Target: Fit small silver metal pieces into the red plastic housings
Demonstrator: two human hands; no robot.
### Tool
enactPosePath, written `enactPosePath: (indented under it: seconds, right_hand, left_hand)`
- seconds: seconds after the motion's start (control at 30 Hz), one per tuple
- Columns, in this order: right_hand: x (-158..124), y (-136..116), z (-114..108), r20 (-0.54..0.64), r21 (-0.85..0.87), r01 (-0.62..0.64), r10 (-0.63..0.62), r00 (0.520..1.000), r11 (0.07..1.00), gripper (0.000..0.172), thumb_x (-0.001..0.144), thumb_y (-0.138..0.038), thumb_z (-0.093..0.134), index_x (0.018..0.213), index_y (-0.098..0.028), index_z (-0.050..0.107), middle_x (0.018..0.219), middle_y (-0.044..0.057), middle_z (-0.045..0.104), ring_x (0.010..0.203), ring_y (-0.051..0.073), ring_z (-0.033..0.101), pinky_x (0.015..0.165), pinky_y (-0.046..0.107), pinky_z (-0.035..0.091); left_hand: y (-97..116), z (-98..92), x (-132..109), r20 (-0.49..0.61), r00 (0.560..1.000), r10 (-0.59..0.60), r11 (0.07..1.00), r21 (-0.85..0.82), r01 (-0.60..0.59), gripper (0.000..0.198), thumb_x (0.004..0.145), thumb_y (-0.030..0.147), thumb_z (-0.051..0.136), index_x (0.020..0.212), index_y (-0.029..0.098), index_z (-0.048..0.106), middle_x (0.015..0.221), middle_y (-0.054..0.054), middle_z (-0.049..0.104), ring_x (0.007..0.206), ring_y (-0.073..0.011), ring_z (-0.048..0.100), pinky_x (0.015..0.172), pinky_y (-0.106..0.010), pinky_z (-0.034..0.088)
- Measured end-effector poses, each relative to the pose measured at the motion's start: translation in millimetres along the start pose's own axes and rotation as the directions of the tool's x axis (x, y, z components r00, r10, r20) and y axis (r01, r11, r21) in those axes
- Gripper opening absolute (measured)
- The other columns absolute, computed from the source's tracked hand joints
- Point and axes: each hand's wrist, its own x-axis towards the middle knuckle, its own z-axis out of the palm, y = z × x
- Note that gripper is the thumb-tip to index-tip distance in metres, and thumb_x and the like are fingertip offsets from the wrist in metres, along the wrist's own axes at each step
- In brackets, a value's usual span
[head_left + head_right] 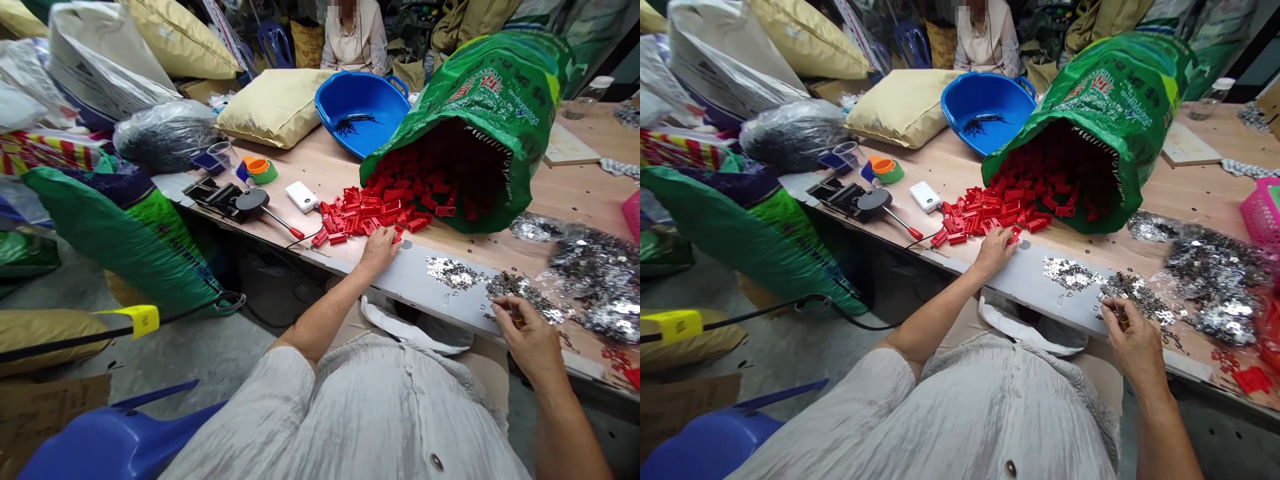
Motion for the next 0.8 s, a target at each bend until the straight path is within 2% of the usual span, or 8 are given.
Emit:
enactPosePath:
  seconds: [0.13, 0.3, 0.4, 0.5, 0.57, 0.63, 0.73, 0.8]
  right_hand:
    - [1.5, -14.9, 2.5, -0.016, 0.086, 0.057, -0.056, 0.998, 0.995, 0.031, 0.087, -0.051, 0.058, 0.098, -0.023, 0.068, 0.084, 0.004, 0.072, 0.066, 0.017, 0.063, 0.061, 0.028, 0.045]
    - [4.8, -52.0, 9.3, 0.066, 0.275, 0.104, -0.126, 0.990, 0.956, 0.027, 0.089, -0.046, 0.059, 0.099, -0.023, 0.068, 0.073, 0.000, 0.064, 0.056, 0.013, 0.051, 0.054, 0.026, 0.040]
    - [5.1, -78.0, 15.6, 0.103, 0.436, 0.125, -0.188, 0.977, 0.891, 0.023, 0.091, -0.043, 0.058, 0.099, -0.023, 0.067, 0.065, -0.002, 0.056, 0.055, 0.012, 0.049, 0.051, 0.025, 0.038]
    - [3.4, -97.1, 23.8, 0.113, 0.528, 0.162, -0.258, 0.959, 0.834, 0.018, 0.092, -0.038, 0.058, 0.098, -0.022, 0.065, 0.061, -0.004, 0.052, 0.052, 0.011, 0.047, 0.052, 0.025, 0.038]
    - [1.3, -103.3, 28.9, 0.111, 0.565, 0.182, -0.292, 0.950, 0.805, 0.016, 0.093, -0.036, 0.058, 0.098, -0.023, 0.065, 0.063, -0.004, 0.054, 0.053, 0.010, 0.048, 0.054, 0.025, 0.041]
    - [-1.1, -104.6, 32.4, 0.113, 0.588, 0.183, -0.304, 0.946, 0.788, 0.014, 0.093, -0.035, 0.058, 0.097, -0.023, 0.065, 0.070, -0.002, 0.059, 0.055, 0.010, 0.051, 0.056, 0.025, 0.043]
    - [-4.7, -100.7, 33.9, 0.141, 0.638, 0.151, -0.308, 0.941, 0.755, 0.013, 0.093, -0.035, 0.059, 0.097, -0.024, 0.064, 0.080, 0.000, 0.064, 0.060, 0.010, 0.054, 0.057, 0.024, 0.046]
    - [-6.8, -97.0, 33.3, 0.170, 0.677, 0.134, -0.331, 0.928, 0.724, 0.012, 0.094, -0.034, 0.058, 0.097, -0.024, 0.064, 0.084, 0.001, 0.065, 0.063, 0.011, 0.056, 0.058, 0.024, 0.048]
  left_hand:
    - [11.8, -8.6, -26.3, -0.091, 0.988, 0.126, 0.984, -0.113, -0.136, 0.001, 0.089, 0.017, 0.059, 0.088, 0.018, 0.059, 0.095, -0.006, 0.061, 0.093, -0.0182, 0.059, 0.085, -0.030, 0.049]
    - [37.3, -19.7, -59.9, -0.126, 0.955, 0.268, 0.913, -0.284, -0.293, 0.007, 0.089, 0.014, 0.057, 0.094, 0.017, 0.061, 0.102, -0.007, 0.067, 0.099, -0.0169, 0.063, 0.091, -0.031, 0.052]
    - [53.4, -23.7, -77.5, -0.088, 0.971, 0.224, 0.867, -0.436, -0.240, 0.019, 0.088, 0.019, 0.060, 0.106, 0.017, 0.061, 0.102, -0.007, 0.068, 0.091, -0.0159, 0.065, 0.085, -0.030, 0.055]
    - [68.9, -25.0, -93.8, -0.006, 0.995, 0.103, 0.760, -0.644, -0.082, 0.028, 0.084, 0.024, 0.066, 0.112, 0.019, 0.062, 0.105, -0.006, 0.069, 0.092, -0.0156, 0.066, 0.083, -0.029, 0.057]
    - [77.7, -25.9, -102.6, 0.091, 0.996, 0.009, 0.614, -0.787, 0.066, 0.030, 0.081, 0.026, 0.071, 0.109, 0.019, 0.063, 0.103, -0.006, 0.069, 0.092, -0.0158, 0.067, 0.083, -0.028, 0.057]
    - [83.7, -27.5, -108.2, 0.245, 0.967, -0.063, 0.374, -0.893, 0.251, 0.036, 0.075, 0.029, 0.078, 0.105, 0.018, 0.062, 0.097, -0.004, 0.069, 0.087, -0.0151, 0.068, 0.082, -0.029, 0.057]
    - [86.4, -30.9, -110.7, 0.468, 0.881, -0.076, -0.039, -0.884, 0.466, 0.044, 0.068, 0.037, 0.084, 0.100, 0.018, 0.059, 0.093, -0.002, 0.067, 0.080, -0.0142, 0.068, 0.081, -0.034, 0.058]
    - [84.6, -32.8, -109.9, 0.559, 0.827, -0.053, -0.205, -0.817, 0.539, 0.046, 0.070, 0.043, 0.082, 0.100, 0.018, 0.059, 0.092, -0.001, 0.065, 0.077, -0.0143, 0.068, 0.079, -0.038, 0.059]
